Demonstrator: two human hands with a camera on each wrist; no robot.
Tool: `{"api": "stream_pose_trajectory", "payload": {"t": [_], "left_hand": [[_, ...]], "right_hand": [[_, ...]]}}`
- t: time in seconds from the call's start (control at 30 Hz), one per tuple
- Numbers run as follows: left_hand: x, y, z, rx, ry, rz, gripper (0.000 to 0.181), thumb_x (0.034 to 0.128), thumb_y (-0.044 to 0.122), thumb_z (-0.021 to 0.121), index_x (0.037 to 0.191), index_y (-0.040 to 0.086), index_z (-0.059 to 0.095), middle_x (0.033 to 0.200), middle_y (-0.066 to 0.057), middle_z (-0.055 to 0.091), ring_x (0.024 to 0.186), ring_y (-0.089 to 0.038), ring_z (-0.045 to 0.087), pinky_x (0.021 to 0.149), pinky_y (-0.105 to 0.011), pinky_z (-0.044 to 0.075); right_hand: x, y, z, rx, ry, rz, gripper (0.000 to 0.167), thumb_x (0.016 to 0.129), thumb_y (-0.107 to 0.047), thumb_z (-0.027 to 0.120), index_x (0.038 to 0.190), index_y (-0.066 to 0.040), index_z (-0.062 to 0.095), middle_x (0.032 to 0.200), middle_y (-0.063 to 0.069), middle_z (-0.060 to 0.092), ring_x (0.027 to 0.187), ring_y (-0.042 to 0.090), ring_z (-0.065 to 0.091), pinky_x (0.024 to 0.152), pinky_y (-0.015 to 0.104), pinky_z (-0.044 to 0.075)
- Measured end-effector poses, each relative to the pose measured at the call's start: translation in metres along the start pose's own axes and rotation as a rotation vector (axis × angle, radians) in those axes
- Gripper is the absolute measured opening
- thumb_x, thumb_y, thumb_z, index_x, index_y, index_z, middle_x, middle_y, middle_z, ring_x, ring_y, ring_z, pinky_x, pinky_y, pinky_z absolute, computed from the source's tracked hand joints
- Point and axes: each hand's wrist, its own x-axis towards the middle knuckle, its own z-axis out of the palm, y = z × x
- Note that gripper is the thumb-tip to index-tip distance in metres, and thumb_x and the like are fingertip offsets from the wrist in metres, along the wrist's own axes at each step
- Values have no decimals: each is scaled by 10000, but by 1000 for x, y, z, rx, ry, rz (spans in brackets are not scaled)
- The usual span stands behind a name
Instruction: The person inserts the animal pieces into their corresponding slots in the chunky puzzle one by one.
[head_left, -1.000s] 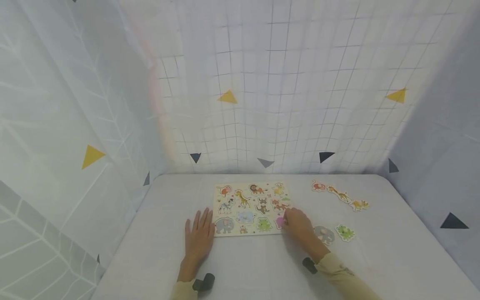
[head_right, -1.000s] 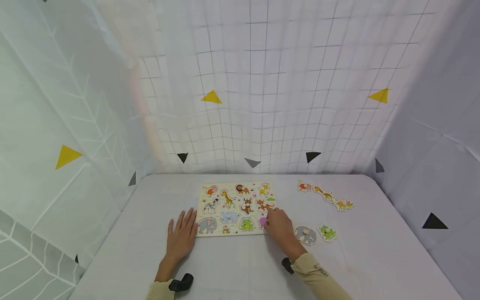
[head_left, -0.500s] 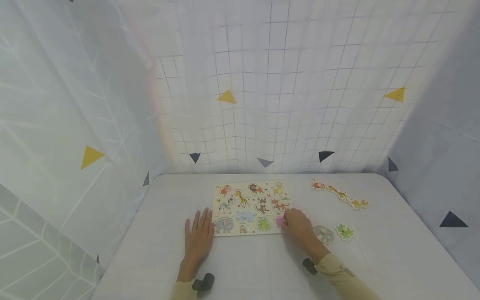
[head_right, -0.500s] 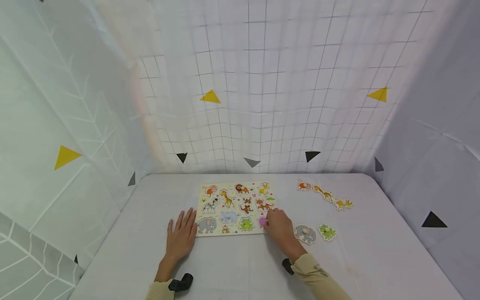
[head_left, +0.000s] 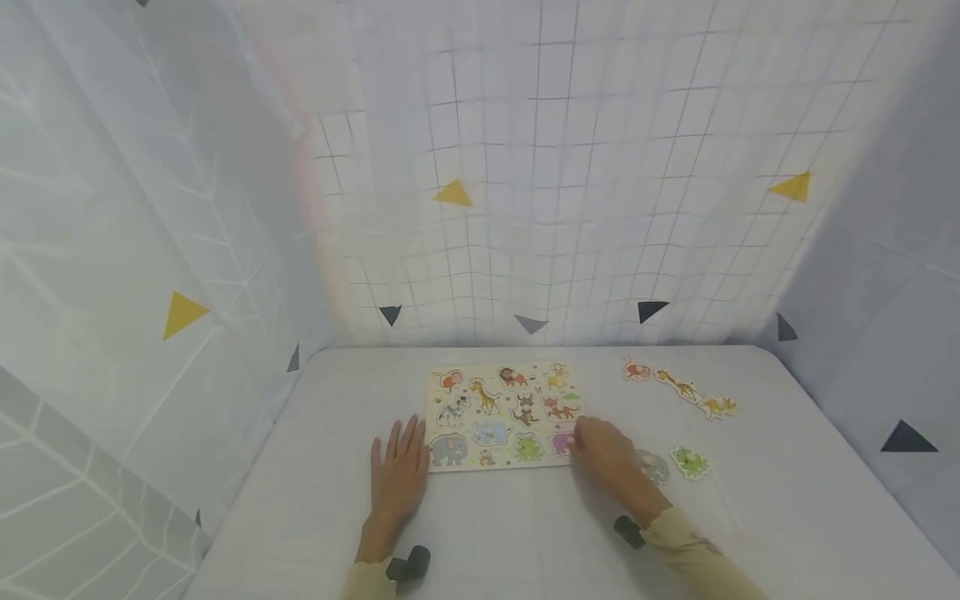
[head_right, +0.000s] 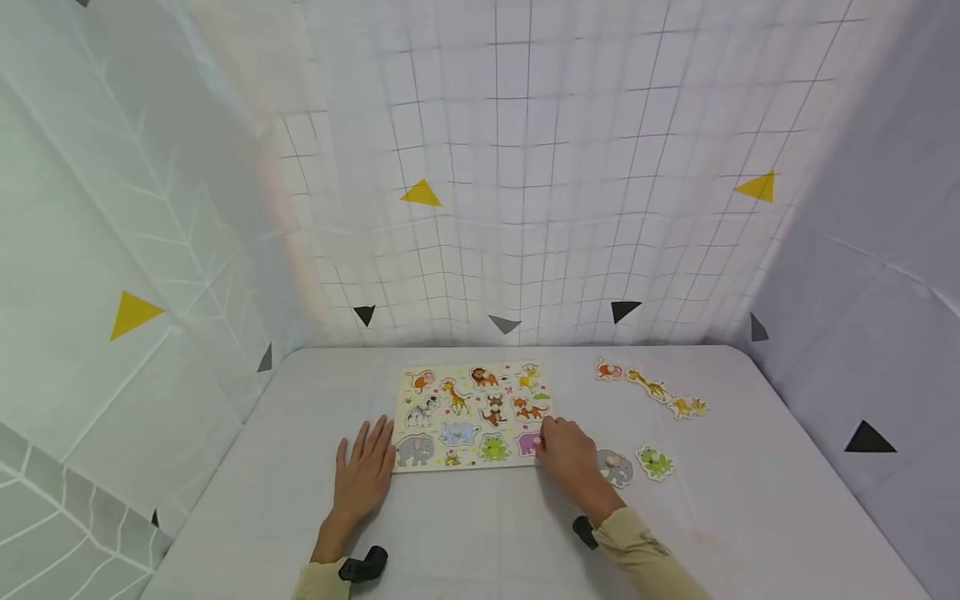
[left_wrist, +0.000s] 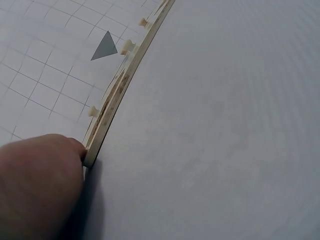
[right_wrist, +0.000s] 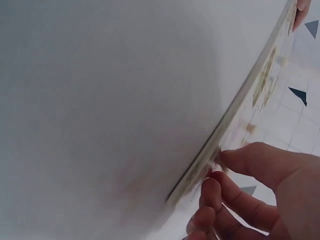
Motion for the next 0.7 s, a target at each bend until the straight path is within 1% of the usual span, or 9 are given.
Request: {"api": "stream_pose_trajectory", "payload": {"t": [0.13,0.23,0.33,0.4,0.47,0.57,0.7], "left_hand": [[0,0,0,-6,5,4,530,1102,338,393,1593,138,382,1697,-65,338,1596,-360,258,1299,-671,121],[0,0,0,-8,10,5,531,1101,338,396,1592,136,385,1695,-68,341,1594,-362,261,1299,-671,118],[-1,-1,0,-14,9,2,532,1101,338,396,1593,138,382,1697,-67,337,1597,-361,254,1302,-666,108],[-1,-1,0,-18,7,0,533,1100,337,396,1594,139,380,1698,-66,335,1599,-360,250,1304,-664,103],[-1,-1,0,-18,1,-1,534,1102,340,390,1597,142,374,1700,-64,330,1601,-358,246,1305,-662,101],[-1,0,0,-17,-3,0,532,1103,338,388,1597,140,373,1699,-66,332,1598,-360,250,1303,-665,106],[0,0,0,-25,-7,-5,534,1103,338,385,1600,143,368,1704,-63,322,1602,-356,241,1306,-661,96]], "right_hand": [[0,14,-6,-3,-34,34,119,964,-181,659,980,-63,650,846,51,661,760,187,596,711,386,555],[0,24,-13,-32,-67,68,117,955,-145,624,998,-40,655,867,69,669,771,203,607,706,405,570],[-1,35,-21,-80,-82,90,138,956,-130,608,996,-5,651,843,97,655,731,222,590,638,409,558],[-3,42,-27,-111,-95,113,154,961,-133,603,983,14,642,815,105,631,697,230,561,592,401,525],[-4,48,-32,-140,-111,139,175,965,-147,605,975,25,634,795,108,612,681,240,545,576,398,505],[-7,55,-40,-154,-155,205,208,959,-177,612,970,31,618,788,112,586,693,260,531,593,412,489],[-10,62,-51,-141,-216,298,241,905,-222,667,922,13,618,758,112,587,691,277,538,615,414,461]]}}
